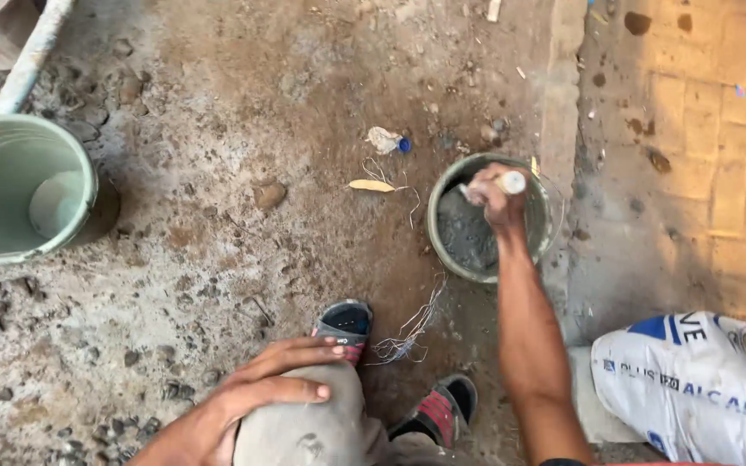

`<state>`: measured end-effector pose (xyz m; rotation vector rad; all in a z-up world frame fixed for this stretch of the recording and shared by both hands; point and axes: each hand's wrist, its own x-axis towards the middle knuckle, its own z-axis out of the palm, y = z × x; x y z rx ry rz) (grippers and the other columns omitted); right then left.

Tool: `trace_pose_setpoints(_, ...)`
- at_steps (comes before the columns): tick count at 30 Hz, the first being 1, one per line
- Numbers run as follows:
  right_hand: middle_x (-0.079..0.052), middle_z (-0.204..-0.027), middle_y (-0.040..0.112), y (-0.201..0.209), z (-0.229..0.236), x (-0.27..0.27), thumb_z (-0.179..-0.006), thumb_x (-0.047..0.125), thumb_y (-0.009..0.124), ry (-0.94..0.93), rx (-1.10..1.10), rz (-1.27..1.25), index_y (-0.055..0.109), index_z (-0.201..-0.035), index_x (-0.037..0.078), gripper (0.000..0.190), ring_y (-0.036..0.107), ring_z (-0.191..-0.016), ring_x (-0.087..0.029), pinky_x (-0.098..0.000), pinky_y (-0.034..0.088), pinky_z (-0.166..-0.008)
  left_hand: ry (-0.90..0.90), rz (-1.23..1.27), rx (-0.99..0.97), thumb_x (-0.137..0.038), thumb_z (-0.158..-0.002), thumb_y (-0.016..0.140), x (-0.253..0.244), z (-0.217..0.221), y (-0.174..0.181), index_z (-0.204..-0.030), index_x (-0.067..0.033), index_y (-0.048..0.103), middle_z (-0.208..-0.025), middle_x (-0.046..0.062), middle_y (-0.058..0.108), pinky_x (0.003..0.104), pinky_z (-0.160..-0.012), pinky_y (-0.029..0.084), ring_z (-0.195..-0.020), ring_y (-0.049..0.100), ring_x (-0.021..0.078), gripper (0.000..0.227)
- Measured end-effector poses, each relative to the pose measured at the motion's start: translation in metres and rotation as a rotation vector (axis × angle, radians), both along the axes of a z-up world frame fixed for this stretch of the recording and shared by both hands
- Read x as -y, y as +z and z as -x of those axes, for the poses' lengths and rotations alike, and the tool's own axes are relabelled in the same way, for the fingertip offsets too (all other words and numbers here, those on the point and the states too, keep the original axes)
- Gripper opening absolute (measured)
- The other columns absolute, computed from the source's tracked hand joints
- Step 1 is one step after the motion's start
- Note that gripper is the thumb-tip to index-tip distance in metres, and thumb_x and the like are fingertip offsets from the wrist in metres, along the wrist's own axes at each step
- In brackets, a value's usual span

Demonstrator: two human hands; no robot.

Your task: The person mixes cement in a bucket using a trowel and then applies the mixture to a surface. They continue to scoop and spread the cement to smooth it across the area.

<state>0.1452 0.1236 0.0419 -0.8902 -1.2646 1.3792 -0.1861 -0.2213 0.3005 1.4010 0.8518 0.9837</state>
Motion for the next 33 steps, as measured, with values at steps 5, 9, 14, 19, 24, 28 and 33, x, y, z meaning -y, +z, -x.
trace_pose_setpoints(5,-0.007,-0.057,0.056,0.051,-0.011,-0.007,-0.074,0.009,0.062,0.376,0.192,0.074,0.055,-0.061,0.006,0.016,0.052,-0.049,-0.016,-0.0302,0.043,-0.046,-0.045,-0.029,-0.033,-0.042,-0.104,0.063,0.007,0.015,-0.024,-0.142,-0.0128,0.064,-0.159,0.022,0.053,0.063,-0.123,0.025,-0.151,0.041,0.0455,0.048)
trace_pose_setpoints(9,-0.008,-0.067,0.063,0.105,-0.031,-0.01,-0.075,0.009,0.061,0.299,0.171,0.006,0.059,-0.068,0.004,0.009,0.063,-0.063,-0.019,-0.0306,0.05,-0.055,-0.167,-0.06,0.027,-0.039,-0.103,0.067,-0.006,0.024,-0.033,-0.135,-0.0102,0.07,-0.154,0.024,0.062,0.062,-0.122,0.029,-0.148,0.047,0.0462,0.043)
trace_pose_setpoints(14,-0.006,-0.075,0.062,0.029,-0.025,-0.01,-0.083,0.002,0.066,-0.372,0.12,-0.09,0.056,-0.08,0.006,0.012,0.065,-0.066,-0.018,-0.0345,0.057,-0.059,-0.09,0.03,-0.155,-0.046,-0.101,0.06,-0.124,0.0,-0.107,-0.088,-0.0077,0.074,-0.08,0.01,0.069,0.044,-0.068,0.046,-0.076,0.064,0.0234,0.043)
trace_pose_setpoints(19,-0.004,-0.07,0.063,-0.011,-0.015,0.023,-0.078,0.002,0.069,-0.68,-0.006,0.034,0.05,-0.096,0.018,0.031,0.061,-0.055,-0.013,-0.0269,0.052,-0.048,0.316,0.429,-0.334,-0.051,-0.103,0.053,-0.237,-0.091,-0.251,-0.089,-0.0014,0.067,-0.069,0.007,0.063,0.041,-0.056,0.05,-0.059,0.06,0.017,0.053)
trace_pose_setpoints(24,-0.004,-0.068,0.064,0.063,-0.022,0.098,-0.087,0.002,0.068,-0.702,0.075,0.029,0.059,-0.079,0.009,0.014,0.064,-0.053,-0.014,-0.029,0.054,-0.047,0.279,0.303,-0.6,-0.037,-0.104,0.043,-0.314,-0.12,-0.232,-0.124,-0.0034,0.062,-0.1,0.019,0.071,0.051,-0.083,0.056,-0.088,0.071,0.0312,0.043)
trace_pose_setpoints(28,-0.009,-0.069,0.066,0.014,-0.003,0.105,-0.087,0.001,0.069,-0.657,0.159,-0.079,0.062,-0.081,0.003,0.01,0.064,-0.054,-0.017,-0.0307,0.054,-0.048,-0.035,0.049,-0.743,-0.043,-0.109,0.036,-0.404,-0.133,-0.271,-0.115,-0.0062,0.069,-0.103,0.019,0.074,0.054,-0.095,0.051,-0.097,0.071,0.0317,0.05)
trace_pose_setpoints(33,-0.006,-0.069,0.064,0.004,0.01,0.03,-0.084,0.004,0.072,-0.679,0.108,0.135,0.055,-0.09,0.007,0.018,0.062,-0.055,-0.014,-0.0271,0.052,-0.048,-0.236,0.274,-0.76,-0.044,-0.102,0.049,-0.455,-0.163,-0.229,-0.114,-0.0049,0.073,-0.109,0.016,0.071,0.038,-0.07,0.059,-0.085,0.076,0.0285,0.047)
